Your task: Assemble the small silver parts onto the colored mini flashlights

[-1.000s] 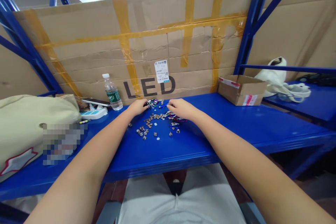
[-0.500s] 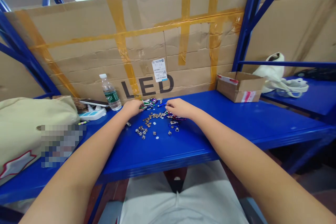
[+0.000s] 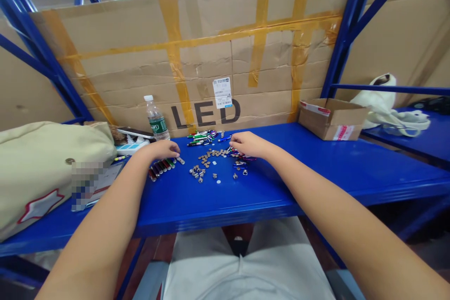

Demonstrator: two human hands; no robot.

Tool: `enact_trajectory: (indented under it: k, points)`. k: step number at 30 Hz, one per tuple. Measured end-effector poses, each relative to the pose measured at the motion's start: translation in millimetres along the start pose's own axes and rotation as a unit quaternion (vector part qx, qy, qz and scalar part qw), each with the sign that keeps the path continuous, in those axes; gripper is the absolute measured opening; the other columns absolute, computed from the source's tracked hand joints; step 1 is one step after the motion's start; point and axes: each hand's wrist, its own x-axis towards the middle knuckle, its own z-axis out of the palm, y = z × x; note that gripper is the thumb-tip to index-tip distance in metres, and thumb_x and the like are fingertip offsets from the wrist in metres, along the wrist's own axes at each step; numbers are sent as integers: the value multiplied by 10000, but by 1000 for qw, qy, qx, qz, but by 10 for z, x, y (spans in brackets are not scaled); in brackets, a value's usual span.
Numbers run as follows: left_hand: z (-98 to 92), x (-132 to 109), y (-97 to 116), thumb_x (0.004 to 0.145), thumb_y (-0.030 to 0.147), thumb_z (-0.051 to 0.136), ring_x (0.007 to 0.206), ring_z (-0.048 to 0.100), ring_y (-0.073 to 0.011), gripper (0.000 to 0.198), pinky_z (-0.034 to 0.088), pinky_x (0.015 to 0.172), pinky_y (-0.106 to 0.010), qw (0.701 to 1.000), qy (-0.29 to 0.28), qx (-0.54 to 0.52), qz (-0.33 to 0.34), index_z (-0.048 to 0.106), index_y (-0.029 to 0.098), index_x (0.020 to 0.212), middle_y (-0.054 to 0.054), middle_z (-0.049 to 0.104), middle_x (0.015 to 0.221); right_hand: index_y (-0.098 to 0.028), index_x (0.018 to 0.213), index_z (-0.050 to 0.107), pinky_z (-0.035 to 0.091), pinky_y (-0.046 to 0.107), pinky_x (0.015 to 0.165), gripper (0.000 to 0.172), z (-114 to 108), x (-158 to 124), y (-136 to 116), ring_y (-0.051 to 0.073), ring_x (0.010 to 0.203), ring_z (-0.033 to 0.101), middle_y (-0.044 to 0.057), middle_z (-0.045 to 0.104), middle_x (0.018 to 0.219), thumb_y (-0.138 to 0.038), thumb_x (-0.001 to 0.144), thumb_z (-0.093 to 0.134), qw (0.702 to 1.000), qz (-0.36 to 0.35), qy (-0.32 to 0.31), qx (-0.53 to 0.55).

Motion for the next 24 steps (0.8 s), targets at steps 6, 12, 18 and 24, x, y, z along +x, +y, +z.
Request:
enact_trajectory:
  k: [6,12,18,24]
  points:
    - [42,40,49,757,333,522,945,631,-186,325,467,795,-228,998,14,-40,46,677,237,1026,-12,705,1043,-178,793,604,367,248,563,209,0,-1,24,140,609,563,23,661,708,-306,866,455,1000,-5,-7,21]
    - [66,59,164,757,358,544,932,623,-185,287,458,752,-220,997,23,-29,73,690,241,974,-6,707,1033,-177,782,596,379,240,548,207,-4,-24,-8,128,577,559,19,649,692,-291,866,445,999,-3,-21,35]
    - [60,12,328,774,401,571,937,621,-184,332,450,776,-225,996,22,15,81,670,240,1048,-19,683,1102,-176,837,625,391,248,547,214,-9,-71,-76,124,556,552,18,653,682,-278,872,440,998,-3,-49,30]
    - [54,-28,533,772,334,605,1028,590,-202,338,434,855,-239,989,61,36,129,662,232,1089,-34,666,1132,-173,938,667,432,269,691,204,122,-38,-149,164,784,607,54,693,891,-265,863,501,995,-96,-35,-10]
